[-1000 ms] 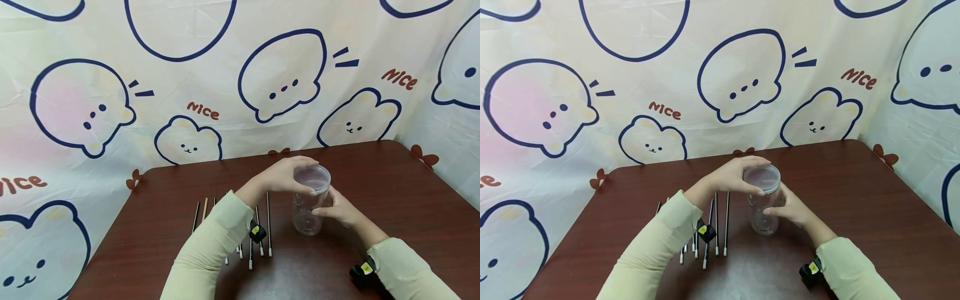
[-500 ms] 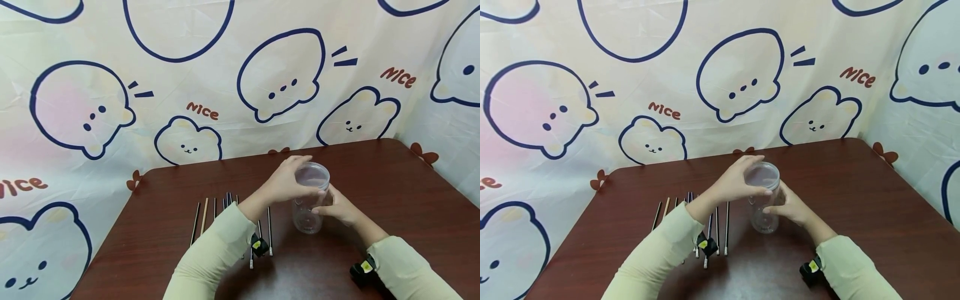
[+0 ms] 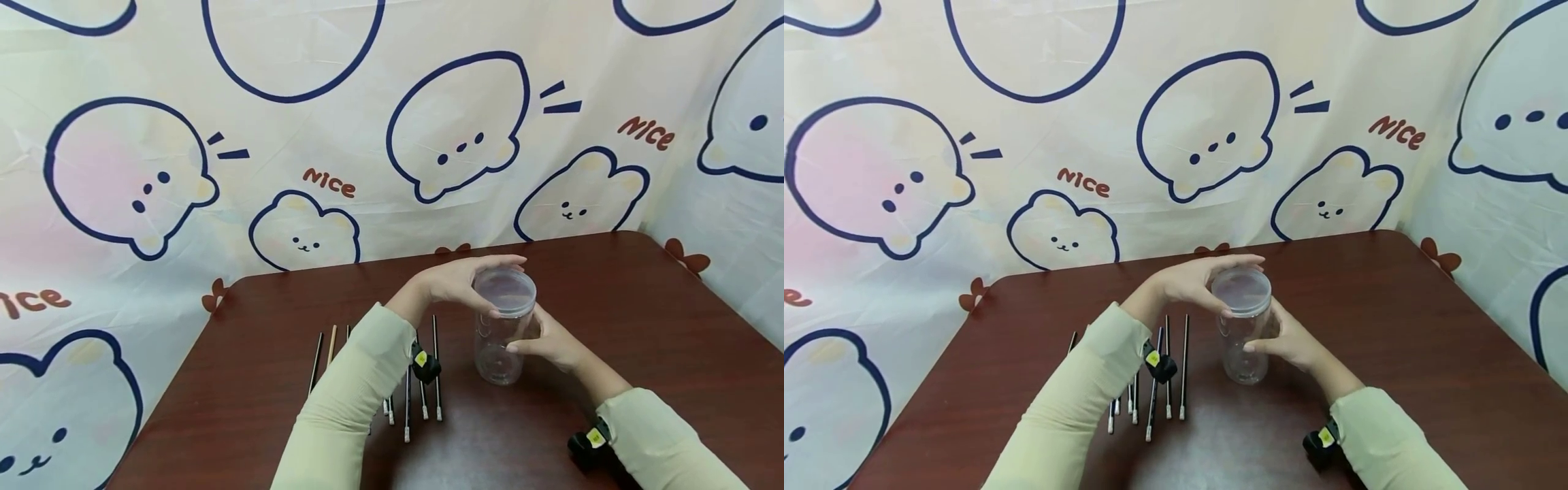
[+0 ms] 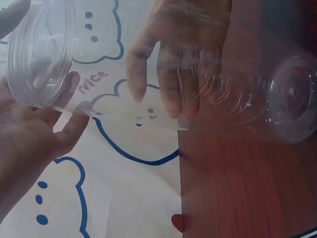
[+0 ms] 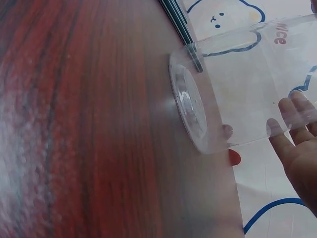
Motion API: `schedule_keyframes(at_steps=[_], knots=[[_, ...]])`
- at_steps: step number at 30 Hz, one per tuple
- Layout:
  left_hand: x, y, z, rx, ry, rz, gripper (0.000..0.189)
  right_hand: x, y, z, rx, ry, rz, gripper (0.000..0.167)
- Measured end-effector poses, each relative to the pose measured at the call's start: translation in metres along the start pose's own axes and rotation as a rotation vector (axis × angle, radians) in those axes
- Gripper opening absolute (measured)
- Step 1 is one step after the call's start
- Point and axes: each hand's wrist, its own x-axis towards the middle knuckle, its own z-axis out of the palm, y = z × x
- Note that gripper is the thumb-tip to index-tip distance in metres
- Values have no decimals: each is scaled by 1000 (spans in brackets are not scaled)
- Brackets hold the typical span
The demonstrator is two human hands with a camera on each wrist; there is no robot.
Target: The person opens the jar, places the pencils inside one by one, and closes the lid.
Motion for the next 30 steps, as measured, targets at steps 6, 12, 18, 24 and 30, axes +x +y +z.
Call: schedule_keyframes(at_steps=[6,12,18,24,30], knots=[[-4,-4,13,157,187,-41,72,-2,1,0,-2,9,-6,79],[-10,3,41,239,494,-179,75,-1,1,0,20,-3,-11,80],[-12,5,43,178,521,-184,85,-1,2,-1,24,4,-13,81],[-11,0,6,104,179,-79,87,0,2,-1,12,24,8,81],[0,1,-11,39,-58,-27,89,0,3,-1,15,24,30,83]])
